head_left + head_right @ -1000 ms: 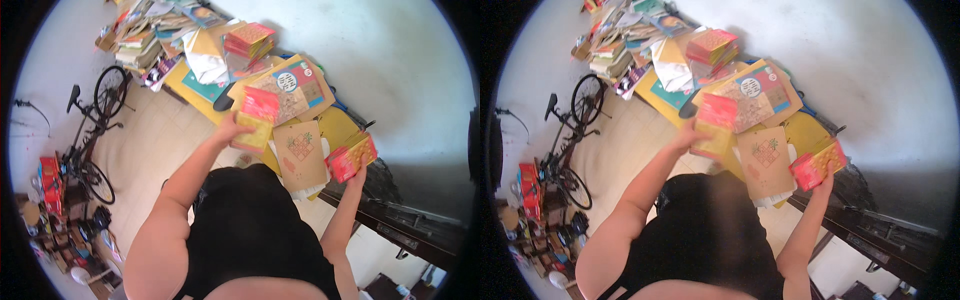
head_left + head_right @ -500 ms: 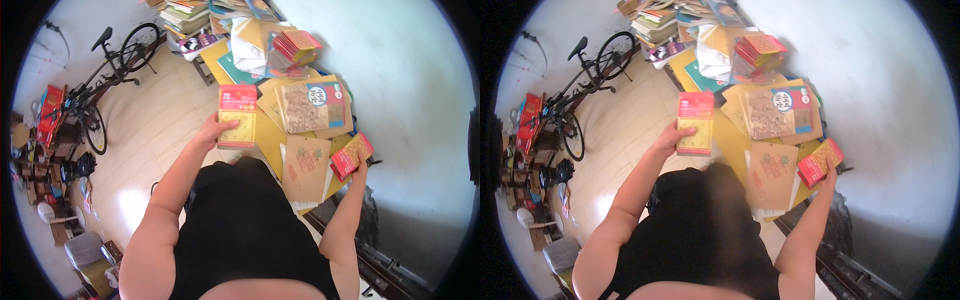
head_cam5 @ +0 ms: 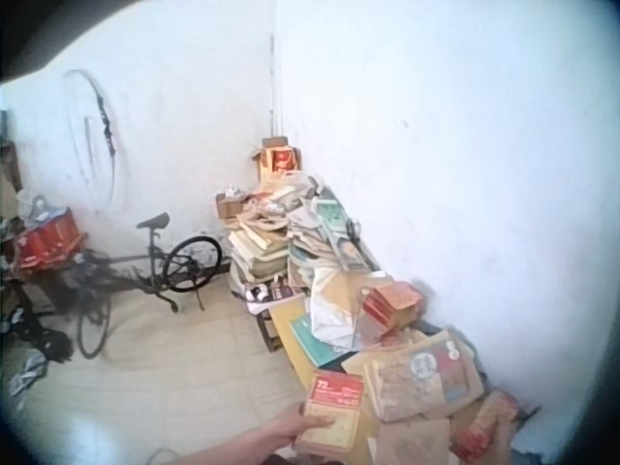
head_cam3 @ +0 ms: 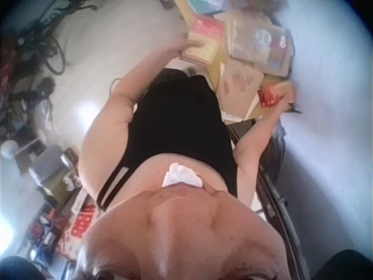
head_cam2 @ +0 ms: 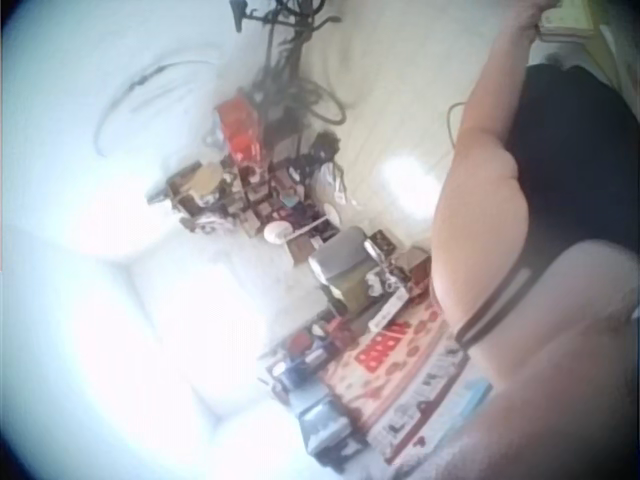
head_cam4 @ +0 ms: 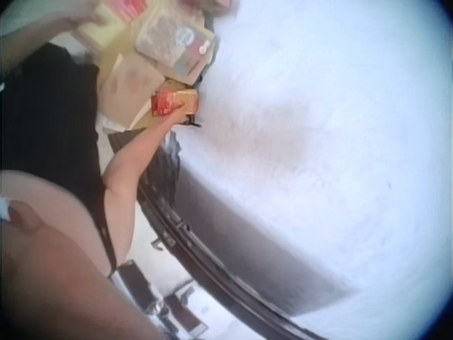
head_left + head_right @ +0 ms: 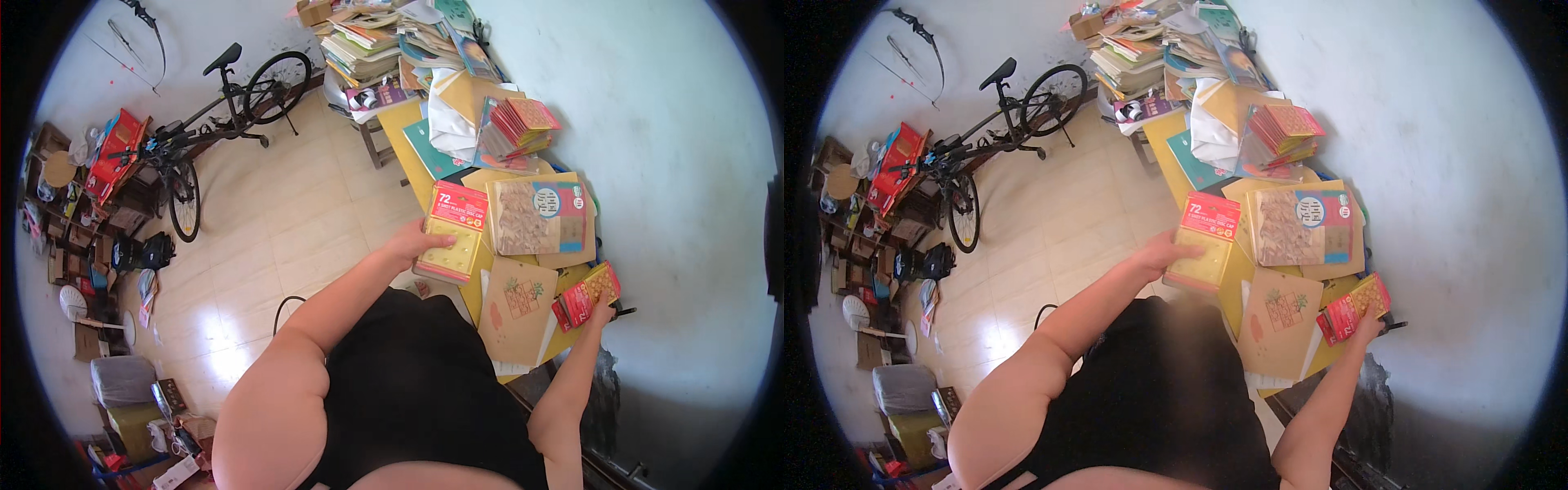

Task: The person organizes and bundles stacks of toy cap cards using rubber bands, packs items into a tote bag, and walks out of the room into the living area.

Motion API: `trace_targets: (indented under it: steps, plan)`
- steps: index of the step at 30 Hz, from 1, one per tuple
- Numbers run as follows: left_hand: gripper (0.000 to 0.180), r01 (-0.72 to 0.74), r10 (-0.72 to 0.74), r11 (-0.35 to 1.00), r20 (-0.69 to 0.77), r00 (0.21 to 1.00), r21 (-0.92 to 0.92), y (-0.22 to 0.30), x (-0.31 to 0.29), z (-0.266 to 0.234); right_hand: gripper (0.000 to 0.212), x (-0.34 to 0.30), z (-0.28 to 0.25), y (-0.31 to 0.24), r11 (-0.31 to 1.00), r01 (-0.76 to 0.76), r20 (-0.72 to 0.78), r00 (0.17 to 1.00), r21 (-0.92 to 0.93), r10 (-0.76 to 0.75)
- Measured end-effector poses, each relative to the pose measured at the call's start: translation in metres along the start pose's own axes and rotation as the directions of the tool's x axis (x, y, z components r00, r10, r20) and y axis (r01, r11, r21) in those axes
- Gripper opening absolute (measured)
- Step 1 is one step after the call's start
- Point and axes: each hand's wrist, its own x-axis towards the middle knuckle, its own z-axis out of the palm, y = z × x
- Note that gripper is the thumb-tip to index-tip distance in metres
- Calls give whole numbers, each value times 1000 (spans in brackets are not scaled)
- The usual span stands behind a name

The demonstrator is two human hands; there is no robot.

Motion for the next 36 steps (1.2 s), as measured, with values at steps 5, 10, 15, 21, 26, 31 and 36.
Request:
trace_targets:
  steps: [5,10,15,21,26,31,36]
  plan:
    - [44,21,-23,999,-34,999,-37,5,-10,9,75,-48,25,-27,741,144,-193,917,-656,-349]
    - [45,33,-33,999,-52,998,0,-7,-8,2,76,-66,50,-27,312,102,-149,715,-945,-683]
    - [49,-15,13,999,-77,997,-29,-18,-6,9,81,-88,67,-25,350,110,-116,818,-930,-563]
    - [58,-1,8,998,-117,993,60,-36,11,9,90,-55,39,-29,212,135,10,864,-968,-503]
    - [47,75,-61,993,-155,986,88,-10,-9,-5,74,9,25,-41,117,444,355,826,-889,-438]
    - [44,74,-60,994,-161,985,84,-10,-7,-2,91,-30,63,-39,309,156,21,916,-938,-400]
    - [47,171,-170,970,-24,985,174,-8,22,33,91,-17,32,-44,518,219,17,931,-827,-365]
